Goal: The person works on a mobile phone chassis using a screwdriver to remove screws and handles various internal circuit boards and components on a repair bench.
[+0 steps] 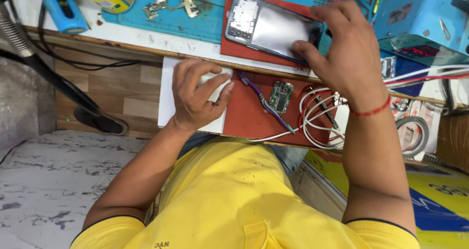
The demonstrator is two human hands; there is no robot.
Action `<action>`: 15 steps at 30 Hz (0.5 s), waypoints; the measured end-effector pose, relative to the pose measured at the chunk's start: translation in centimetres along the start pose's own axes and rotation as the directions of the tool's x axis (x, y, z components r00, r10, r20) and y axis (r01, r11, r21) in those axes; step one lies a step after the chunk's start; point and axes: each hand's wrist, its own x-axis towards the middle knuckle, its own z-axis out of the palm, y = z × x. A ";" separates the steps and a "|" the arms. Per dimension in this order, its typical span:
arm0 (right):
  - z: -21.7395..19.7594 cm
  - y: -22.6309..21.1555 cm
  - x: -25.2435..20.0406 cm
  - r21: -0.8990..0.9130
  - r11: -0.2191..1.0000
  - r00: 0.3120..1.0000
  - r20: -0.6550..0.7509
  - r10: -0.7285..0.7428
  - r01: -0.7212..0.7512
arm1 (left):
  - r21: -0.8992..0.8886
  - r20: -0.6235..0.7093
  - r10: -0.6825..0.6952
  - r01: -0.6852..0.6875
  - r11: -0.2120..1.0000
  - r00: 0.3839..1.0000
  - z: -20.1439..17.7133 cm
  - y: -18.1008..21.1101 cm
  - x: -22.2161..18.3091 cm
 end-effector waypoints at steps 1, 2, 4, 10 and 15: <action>0.1 -0.2 0.7 -0.037 0.998 0.999 -0.021 -0.043 0.042 | 0.003 0.001 0.010 -0.010 1.000 1.000 -0.3 0.1 -0.1; 0.3 -0.3 1.2 -0.077 0.994 0.995 -0.048 -0.084 0.080 | -0.006 0.030 0.012 -0.012 1.000 0.999 -0.6 0.1 -0.1; -0.3 0.4 0.5 0.303 0.931 0.973 -0.047 0.226 -0.202 | -0.052 0.101 0.018 -0.013 0.999 0.995 -0.6 0.6 0.0; -4.2 4.3 -7.9 0.198 0.860 0.880 0.030 0.474 -0.470 | -0.111 0.181 -0.044 0.065 0.992 0.983 0.1 0.1 0.7; -3.4 4.6 -10.6 0.046 0.886 0.887 0.009 0.461 -0.461 | -0.081 0.189 -0.043 0.059 0.995 0.981 0.3 0.2 1.1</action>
